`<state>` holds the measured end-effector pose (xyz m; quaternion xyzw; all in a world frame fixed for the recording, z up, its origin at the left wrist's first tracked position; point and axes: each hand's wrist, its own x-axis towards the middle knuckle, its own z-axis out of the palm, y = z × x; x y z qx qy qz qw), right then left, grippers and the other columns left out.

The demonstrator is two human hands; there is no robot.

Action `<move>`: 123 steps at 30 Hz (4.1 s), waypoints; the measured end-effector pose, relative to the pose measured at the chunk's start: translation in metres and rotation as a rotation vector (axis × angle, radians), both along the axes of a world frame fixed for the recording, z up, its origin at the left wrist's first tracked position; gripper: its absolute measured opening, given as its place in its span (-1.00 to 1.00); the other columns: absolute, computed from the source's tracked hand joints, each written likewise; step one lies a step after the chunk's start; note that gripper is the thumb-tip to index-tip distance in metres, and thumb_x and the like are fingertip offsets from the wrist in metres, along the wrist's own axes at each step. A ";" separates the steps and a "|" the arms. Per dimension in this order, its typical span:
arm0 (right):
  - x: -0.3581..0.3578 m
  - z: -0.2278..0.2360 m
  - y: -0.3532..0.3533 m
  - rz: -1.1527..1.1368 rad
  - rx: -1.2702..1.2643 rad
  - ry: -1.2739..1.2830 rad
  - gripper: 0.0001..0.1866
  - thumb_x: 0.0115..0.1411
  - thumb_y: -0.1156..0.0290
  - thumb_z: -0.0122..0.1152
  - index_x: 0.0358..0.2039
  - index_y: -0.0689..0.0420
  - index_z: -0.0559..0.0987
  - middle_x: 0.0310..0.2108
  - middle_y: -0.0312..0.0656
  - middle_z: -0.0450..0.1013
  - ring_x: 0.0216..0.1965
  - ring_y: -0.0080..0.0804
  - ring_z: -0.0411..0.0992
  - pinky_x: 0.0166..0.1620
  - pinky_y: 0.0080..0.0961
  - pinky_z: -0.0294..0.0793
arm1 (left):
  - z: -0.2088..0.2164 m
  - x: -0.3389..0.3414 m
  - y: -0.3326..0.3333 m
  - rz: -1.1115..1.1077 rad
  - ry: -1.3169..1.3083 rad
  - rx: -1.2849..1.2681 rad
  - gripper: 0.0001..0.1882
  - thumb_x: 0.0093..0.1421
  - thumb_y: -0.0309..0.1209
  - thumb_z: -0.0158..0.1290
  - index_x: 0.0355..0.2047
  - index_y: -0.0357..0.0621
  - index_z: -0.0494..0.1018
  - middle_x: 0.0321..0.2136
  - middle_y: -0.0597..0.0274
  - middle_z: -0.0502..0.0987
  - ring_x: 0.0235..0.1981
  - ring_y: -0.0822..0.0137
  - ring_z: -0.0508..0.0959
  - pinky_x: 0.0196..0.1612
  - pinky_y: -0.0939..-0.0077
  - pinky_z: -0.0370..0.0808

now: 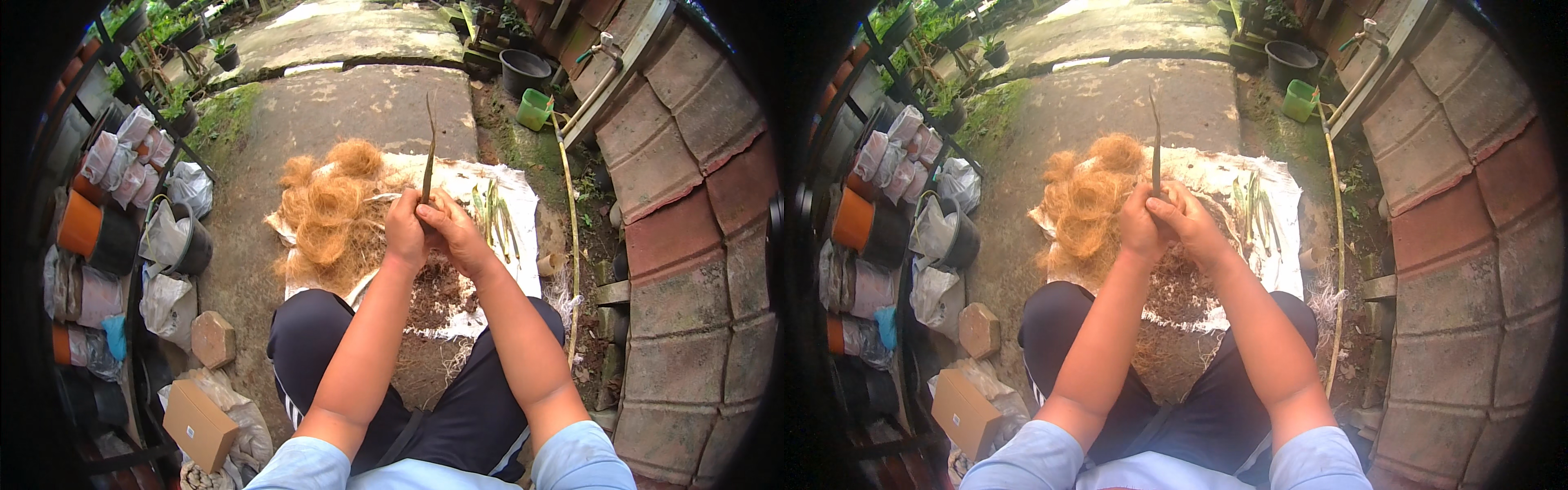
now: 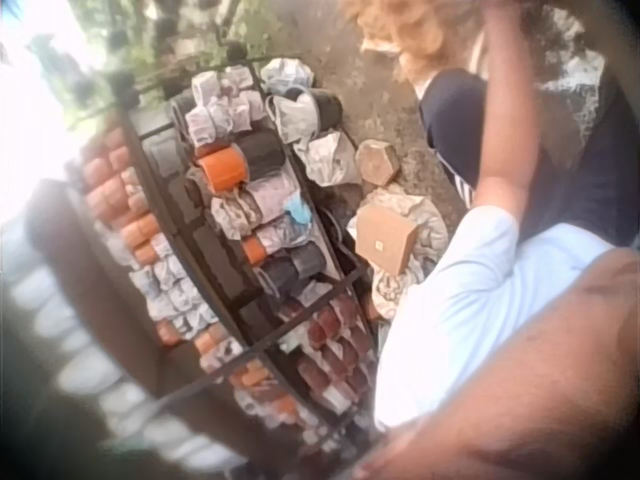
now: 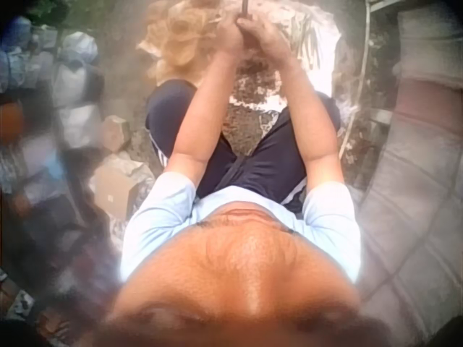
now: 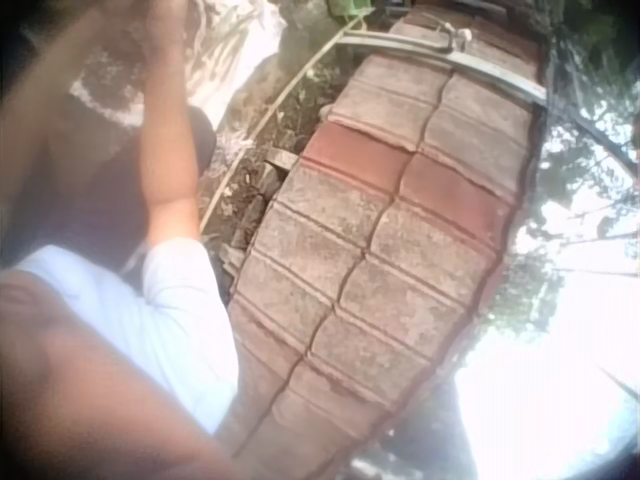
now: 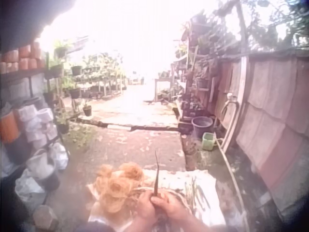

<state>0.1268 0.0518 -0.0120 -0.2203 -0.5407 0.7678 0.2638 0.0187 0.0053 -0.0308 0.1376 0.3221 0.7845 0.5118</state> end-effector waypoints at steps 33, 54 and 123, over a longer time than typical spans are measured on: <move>0.000 0.007 -0.009 0.019 0.169 0.027 -0.36 0.32 0.11 0.42 0.29 0.08 0.39 -0.02 -0.30 0.46 0.01 -0.59 0.44 0.08 -0.49 0.48 | -0.011 -0.005 -0.007 0.031 0.299 0.094 -0.61 0.48 -0.26 -0.22 -0.22 -0.25 0.54 -0.50 0.26 0.56 -0.61 0.46 0.49 -0.64 0.58 0.35; -0.003 0.003 -0.010 -0.130 0.414 -0.097 -0.27 0.37 0.10 0.40 0.39 0.14 0.32 0.07 -0.21 0.53 0.09 -0.46 0.49 0.19 -0.41 0.47 | 0.005 -0.011 0.000 -0.211 -0.037 0.142 -0.33 0.53 0.06 -0.34 -0.50 -0.19 0.46 -0.57 0.19 0.52 -0.54 0.32 0.48 -0.35 0.43 0.52; 0.063 -0.352 -0.027 -0.387 0.658 -1.192 -0.67 0.24 0.27 0.48 -0.05 0.11 0.67 -0.07 0.05 0.48 0.00 0.14 0.49 0.06 -0.01 0.53 | 0.007 -0.035 -0.029 -0.171 0.305 -0.287 -0.88 0.26 -0.40 0.22 -0.25 -0.04 0.49 -0.39 0.38 0.55 -0.39 0.50 0.52 -0.28 0.47 0.45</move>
